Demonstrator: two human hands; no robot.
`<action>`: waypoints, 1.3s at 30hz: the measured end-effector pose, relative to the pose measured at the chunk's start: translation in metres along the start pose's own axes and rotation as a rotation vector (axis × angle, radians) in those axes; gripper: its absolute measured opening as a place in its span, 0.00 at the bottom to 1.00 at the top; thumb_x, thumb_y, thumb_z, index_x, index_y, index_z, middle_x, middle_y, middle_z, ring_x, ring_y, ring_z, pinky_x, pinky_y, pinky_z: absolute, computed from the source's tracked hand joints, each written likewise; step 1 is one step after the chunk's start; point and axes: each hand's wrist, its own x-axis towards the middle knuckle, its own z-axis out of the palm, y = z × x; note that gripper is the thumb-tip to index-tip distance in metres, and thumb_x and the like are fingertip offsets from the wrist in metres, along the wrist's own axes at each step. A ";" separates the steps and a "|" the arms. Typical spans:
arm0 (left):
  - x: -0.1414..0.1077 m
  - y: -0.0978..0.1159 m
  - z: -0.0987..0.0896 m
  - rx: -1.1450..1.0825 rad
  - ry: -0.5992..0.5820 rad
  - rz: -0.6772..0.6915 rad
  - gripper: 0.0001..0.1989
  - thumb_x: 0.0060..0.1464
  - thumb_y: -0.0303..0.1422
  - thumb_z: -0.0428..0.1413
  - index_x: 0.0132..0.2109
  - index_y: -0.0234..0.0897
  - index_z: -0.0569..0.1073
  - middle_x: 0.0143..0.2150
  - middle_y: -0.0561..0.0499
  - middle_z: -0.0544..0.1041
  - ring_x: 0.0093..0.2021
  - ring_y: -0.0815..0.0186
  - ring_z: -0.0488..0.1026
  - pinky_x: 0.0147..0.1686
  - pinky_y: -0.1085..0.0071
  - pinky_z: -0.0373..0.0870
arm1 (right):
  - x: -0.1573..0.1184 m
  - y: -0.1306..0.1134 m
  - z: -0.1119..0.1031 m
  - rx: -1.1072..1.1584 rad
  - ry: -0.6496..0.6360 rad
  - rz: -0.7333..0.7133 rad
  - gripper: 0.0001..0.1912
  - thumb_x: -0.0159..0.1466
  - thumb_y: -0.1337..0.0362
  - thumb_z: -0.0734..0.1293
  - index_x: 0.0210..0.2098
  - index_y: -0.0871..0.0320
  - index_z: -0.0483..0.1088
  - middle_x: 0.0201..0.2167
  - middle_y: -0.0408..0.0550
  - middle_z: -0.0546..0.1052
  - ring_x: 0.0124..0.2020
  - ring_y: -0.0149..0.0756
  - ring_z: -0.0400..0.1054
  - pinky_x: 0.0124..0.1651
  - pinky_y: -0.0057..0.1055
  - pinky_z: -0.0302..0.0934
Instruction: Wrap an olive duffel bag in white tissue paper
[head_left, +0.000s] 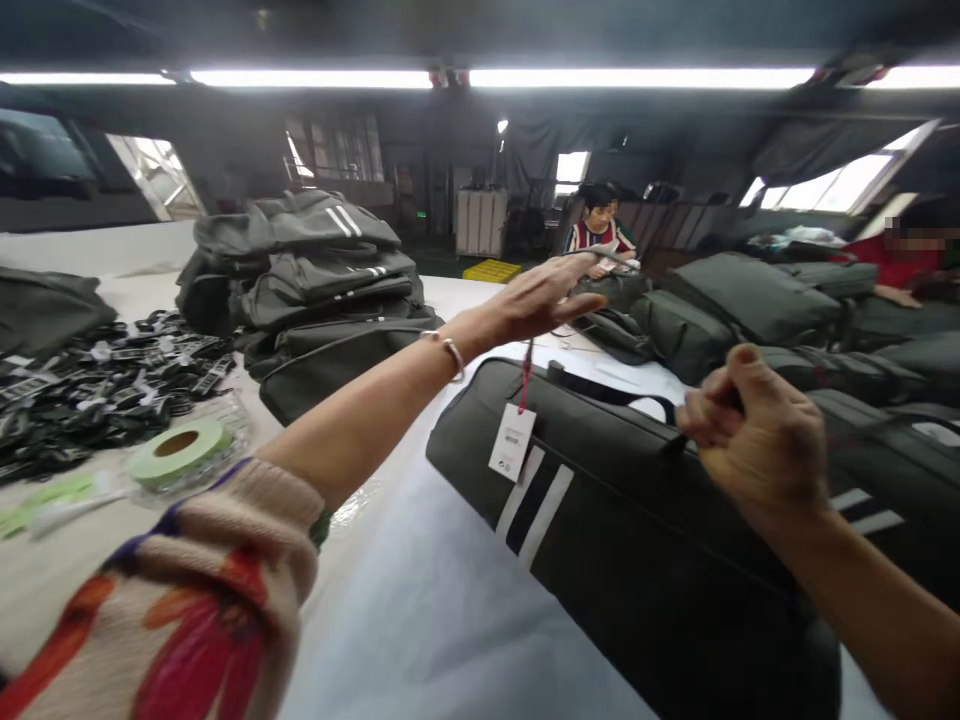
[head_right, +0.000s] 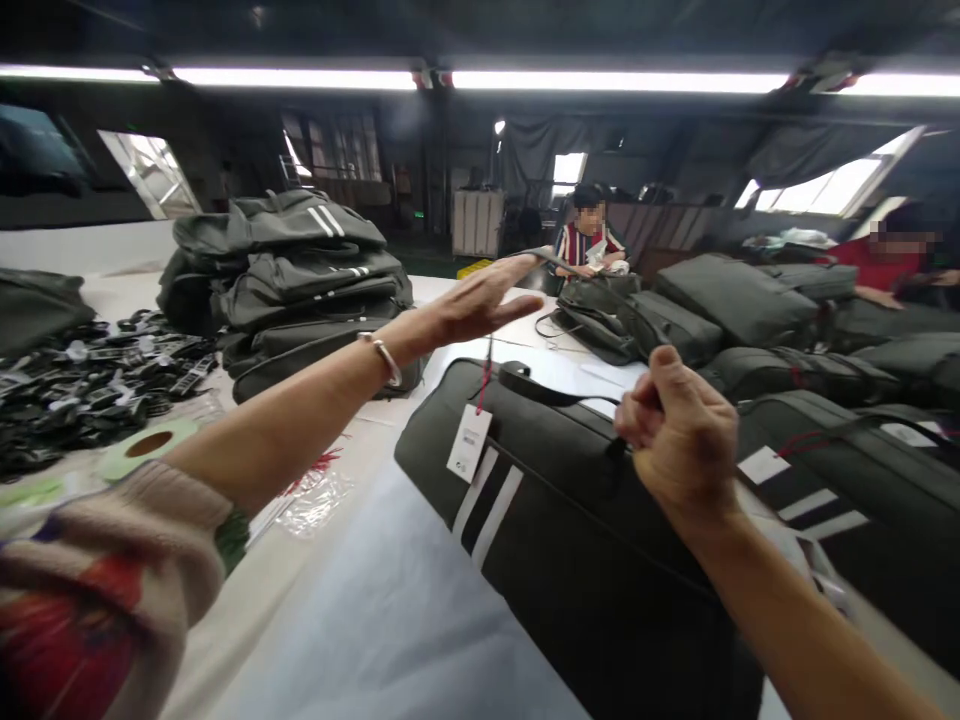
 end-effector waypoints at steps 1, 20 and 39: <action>-0.009 -0.016 0.002 0.040 -0.023 -0.013 0.23 0.63 0.37 0.53 0.60 0.28 0.64 0.63 0.36 0.67 0.63 0.56 0.63 0.63 0.62 0.58 | 0.006 0.007 0.003 0.038 -0.031 -0.040 0.22 0.56 0.50 0.74 0.19 0.57 0.64 0.08 0.33 0.52 0.10 0.22 0.45 0.15 0.24 0.45; -0.140 0.089 -0.007 0.191 0.018 -0.117 0.25 0.64 0.34 0.51 0.65 0.35 0.56 0.57 0.40 0.71 0.57 0.54 0.69 0.59 0.59 0.66 | -0.033 0.098 -0.058 -0.235 -0.396 0.139 0.22 0.62 0.46 0.67 0.25 0.59 0.71 0.15 0.39 0.60 0.18 0.27 0.52 0.21 0.27 0.49; -0.272 -0.093 0.050 -0.679 0.121 -0.924 0.49 0.39 0.65 0.60 0.61 0.39 0.68 0.66 0.39 0.63 0.66 0.46 0.58 0.65 0.56 0.53 | -0.084 0.128 -0.099 -1.089 -0.275 -0.012 0.42 0.54 0.39 0.69 0.62 0.50 0.61 0.64 0.52 0.63 0.65 0.55 0.53 0.68 0.56 0.41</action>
